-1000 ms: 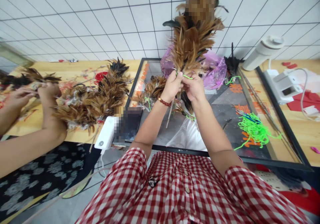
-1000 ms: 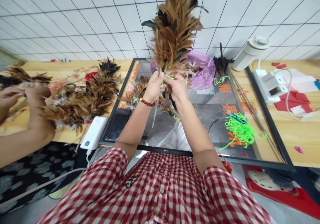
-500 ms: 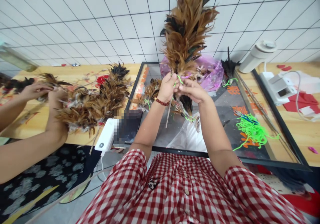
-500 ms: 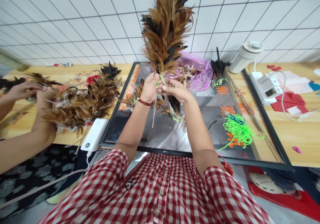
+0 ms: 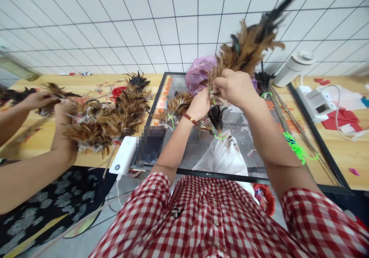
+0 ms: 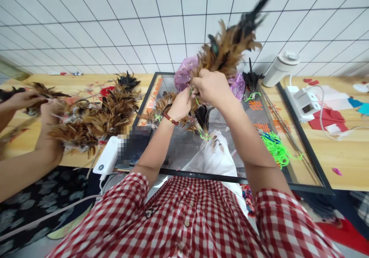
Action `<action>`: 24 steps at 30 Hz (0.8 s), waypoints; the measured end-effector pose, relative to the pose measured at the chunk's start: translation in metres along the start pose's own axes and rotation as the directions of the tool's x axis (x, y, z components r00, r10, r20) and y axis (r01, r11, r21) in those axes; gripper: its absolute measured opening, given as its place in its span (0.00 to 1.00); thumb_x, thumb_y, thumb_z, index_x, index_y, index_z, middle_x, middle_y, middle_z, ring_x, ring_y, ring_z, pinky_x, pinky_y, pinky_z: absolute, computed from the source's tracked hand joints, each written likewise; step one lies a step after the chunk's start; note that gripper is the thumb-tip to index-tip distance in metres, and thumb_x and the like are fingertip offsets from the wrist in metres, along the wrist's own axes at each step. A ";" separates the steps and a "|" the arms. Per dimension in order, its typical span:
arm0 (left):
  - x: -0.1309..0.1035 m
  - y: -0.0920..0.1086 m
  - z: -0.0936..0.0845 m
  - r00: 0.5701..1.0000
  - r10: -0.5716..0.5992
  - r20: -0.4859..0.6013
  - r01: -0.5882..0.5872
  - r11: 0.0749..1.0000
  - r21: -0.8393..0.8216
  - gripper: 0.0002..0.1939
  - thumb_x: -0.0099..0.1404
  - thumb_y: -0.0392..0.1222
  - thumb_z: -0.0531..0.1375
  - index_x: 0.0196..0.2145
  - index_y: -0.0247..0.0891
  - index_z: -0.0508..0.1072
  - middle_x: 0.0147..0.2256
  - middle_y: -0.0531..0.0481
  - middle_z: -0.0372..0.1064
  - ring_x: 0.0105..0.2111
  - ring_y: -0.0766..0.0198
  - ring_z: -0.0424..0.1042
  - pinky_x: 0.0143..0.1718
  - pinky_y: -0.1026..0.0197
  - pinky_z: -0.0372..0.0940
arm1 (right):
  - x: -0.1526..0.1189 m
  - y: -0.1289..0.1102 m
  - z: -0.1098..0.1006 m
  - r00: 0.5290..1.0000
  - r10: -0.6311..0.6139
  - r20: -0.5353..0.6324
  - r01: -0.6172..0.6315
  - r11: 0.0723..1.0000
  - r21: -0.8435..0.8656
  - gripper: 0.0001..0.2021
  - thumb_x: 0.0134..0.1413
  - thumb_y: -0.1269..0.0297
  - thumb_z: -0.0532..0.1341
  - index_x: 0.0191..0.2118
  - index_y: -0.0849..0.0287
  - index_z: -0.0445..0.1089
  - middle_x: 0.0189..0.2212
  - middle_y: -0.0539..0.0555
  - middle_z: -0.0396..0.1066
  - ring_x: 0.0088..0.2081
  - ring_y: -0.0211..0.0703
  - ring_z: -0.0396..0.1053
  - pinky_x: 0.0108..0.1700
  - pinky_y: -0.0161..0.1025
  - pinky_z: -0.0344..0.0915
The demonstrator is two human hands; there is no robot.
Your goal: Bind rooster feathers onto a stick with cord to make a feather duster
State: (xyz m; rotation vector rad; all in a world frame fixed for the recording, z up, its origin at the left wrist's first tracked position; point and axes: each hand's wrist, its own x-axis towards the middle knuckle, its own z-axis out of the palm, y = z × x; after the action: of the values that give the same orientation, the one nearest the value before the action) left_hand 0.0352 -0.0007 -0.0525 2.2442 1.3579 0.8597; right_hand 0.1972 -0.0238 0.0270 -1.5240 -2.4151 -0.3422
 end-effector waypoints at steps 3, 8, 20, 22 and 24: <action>-0.009 0.020 -0.006 0.988 0.007 0.152 -0.039 0.977 0.212 0.15 0.76 0.36 0.51 0.55 0.29 0.70 0.50 0.27 0.77 0.52 0.45 0.79 0.55 0.49 0.69 | 0.019 0.012 -0.008 0.991 -0.083 0.102 0.089 0.995 -0.054 0.15 0.67 0.64 0.57 0.46 0.59 0.82 0.44 0.59 0.79 0.41 0.49 0.73 0.36 0.42 0.56; -0.017 0.033 -0.003 0.989 -0.037 0.143 -0.019 0.927 0.375 0.22 0.78 0.40 0.48 0.65 0.27 0.63 0.49 0.26 0.77 0.49 0.46 0.82 0.49 0.53 0.70 | 0.035 0.037 0.008 0.991 -0.079 0.109 0.072 0.995 0.071 0.12 0.65 0.62 0.62 0.43 0.59 0.83 0.42 0.59 0.82 0.46 0.53 0.75 0.43 0.44 0.65; -0.016 0.016 -0.046 0.936 0.064 0.346 -0.175 0.937 0.301 0.16 0.72 0.42 0.55 0.52 0.34 0.76 0.44 0.37 0.80 0.46 0.50 0.79 0.49 0.53 0.68 | 0.024 0.092 -0.006 0.892 0.270 0.364 -0.396 0.855 0.336 0.13 0.61 0.64 0.70 0.45 0.70 0.84 0.35 0.57 0.82 0.35 0.36 0.72 0.45 0.41 0.64; -0.014 0.000 -0.058 0.898 0.137 0.417 -0.189 0.978 0.087 0.14 0.70 0.43 0.57 0.46 0.35 0.78 0.39 0.45 0.79 0.40 0.57 0.76 0.46 0.57 0.67 | 0.005 0.123 -0.004 0.814 0.360 0.457 -0.533 0.776 0.337 0.14 0.61 0.63 0.70 0.45 0.71 0.84 0.32 0.57 0.81 0.30 0.31 0.68 0.43 0.42 0.64; -0.013 -0.014 -0.065 0.888 0.178 0.424 -0.135 0.982 -0.130 0.15 0.69 0.45 0.58 0.44 0.33 0.78 0.34 0.50 0.75 0.35 0.63 0.71 0.43 0.61 0.65 | -0.016 0.149 0.003 0.786 0.414 0.459 -0.606 0.661 0.442 0.08 0.59 0.70 0.70 0.40 0.69 0.85 0.32 0.58 0.82 0.28 0.30 0.69 0.41 0.39 0.65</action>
State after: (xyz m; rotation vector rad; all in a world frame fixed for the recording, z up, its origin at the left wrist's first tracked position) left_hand -0.0223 -0.0050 -0.0165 2.3103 0.9198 0.4182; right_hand 0.3382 0.0266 0.0273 -1.9492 -1.8534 0.7495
